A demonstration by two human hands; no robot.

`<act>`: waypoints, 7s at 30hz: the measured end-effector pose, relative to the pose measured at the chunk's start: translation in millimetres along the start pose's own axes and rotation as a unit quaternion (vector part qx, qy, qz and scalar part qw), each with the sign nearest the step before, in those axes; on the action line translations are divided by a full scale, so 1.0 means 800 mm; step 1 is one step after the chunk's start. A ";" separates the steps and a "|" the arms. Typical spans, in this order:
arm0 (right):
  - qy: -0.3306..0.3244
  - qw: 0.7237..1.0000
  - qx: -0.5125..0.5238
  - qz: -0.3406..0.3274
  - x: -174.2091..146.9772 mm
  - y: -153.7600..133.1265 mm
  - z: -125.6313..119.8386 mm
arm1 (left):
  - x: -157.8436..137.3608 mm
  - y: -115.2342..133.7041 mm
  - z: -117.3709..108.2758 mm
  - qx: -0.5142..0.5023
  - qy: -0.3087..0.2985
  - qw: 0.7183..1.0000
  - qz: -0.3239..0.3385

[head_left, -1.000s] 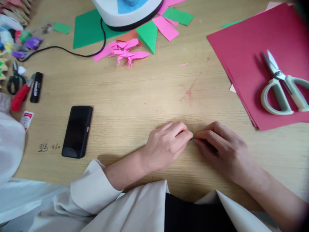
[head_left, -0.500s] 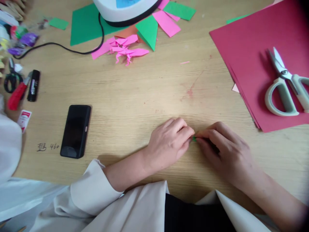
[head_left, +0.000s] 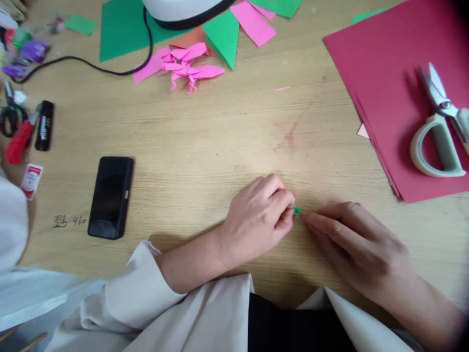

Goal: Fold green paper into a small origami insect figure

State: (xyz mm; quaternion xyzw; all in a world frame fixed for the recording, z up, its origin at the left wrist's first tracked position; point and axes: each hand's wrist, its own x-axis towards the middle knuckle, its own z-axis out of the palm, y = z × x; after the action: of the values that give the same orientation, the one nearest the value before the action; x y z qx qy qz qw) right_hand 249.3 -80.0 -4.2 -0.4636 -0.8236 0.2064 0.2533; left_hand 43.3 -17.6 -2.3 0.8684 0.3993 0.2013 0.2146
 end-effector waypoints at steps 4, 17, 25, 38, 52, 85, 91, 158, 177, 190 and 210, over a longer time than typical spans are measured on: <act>-0.016 1.000 -0.003 -0.023 -0.002 0.002 0.000 | 0.001 0.001 -0.002 -0.001 -0.016 1.000 -0.009; -0.023 0.996 -0.064 -0.051 -0.006 0.004 0.002 | 0.006 0.003 -0.012 -0.012 -0.067 0.997 -0.024; -0.028 0.996 -0.068 -0.052 -0.009 0.007 0.004 | 0.006 0.003 -0.016 -0.027 -0.080 0.996 -0.023; -0.030 0.996 -0.063 -0.057 -0.005 0.003 0.003 | 0.008 0.004 -0.014 0.004 -0.080 0.997 -0.021; -0.028 0.994 -0.077 -0.067 -0.003 0.003 0.005 | 0.011 0.004 -0.024 0.000 -0.121 0.993 -0.015; -0.022 0.997 -0.059 -0.048 0.002 0.000 0.005 | 0.006 0.007 -0.009 0.008 -0.090 0.994 -0.056; -0.025 0.997 -0.060 -0.042 -0.001 0.001 0.004 | 0.007 0.004 -0.014 -0.010 -0.098 0.994 -0.047; 0.021 0.992 -0.112 -0.051 0.000 0.002 0.005 | 0.005 0.001 -0.014 0.020 -0.111 0.994 -0.012; 0.072 0.995 -0.049 0.041 0.015 0.004 0.005 | 0.001 -0.006 -0.030 -0.076 -0.127 0.987 -0.054; 0.038 0.959 0.216 0.181 0.029 -0.009 0.001 | -0.002 -0.008 -0.038 -0.326 -0.108 0.922 -0.179; 0.068 0.845 0.471 0.245 0.081 -0.019 0.035 | 0.004 -0.020 -0.019 -0.542 0.062 0.814 -0.199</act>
State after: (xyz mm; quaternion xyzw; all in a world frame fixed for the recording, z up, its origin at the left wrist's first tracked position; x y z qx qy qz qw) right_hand 193.8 -34.4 -2.9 -0.4884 -0.4677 0.5926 0.4376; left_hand 27.6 -2.7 2.3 0.4982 0.4023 0.3912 0.6610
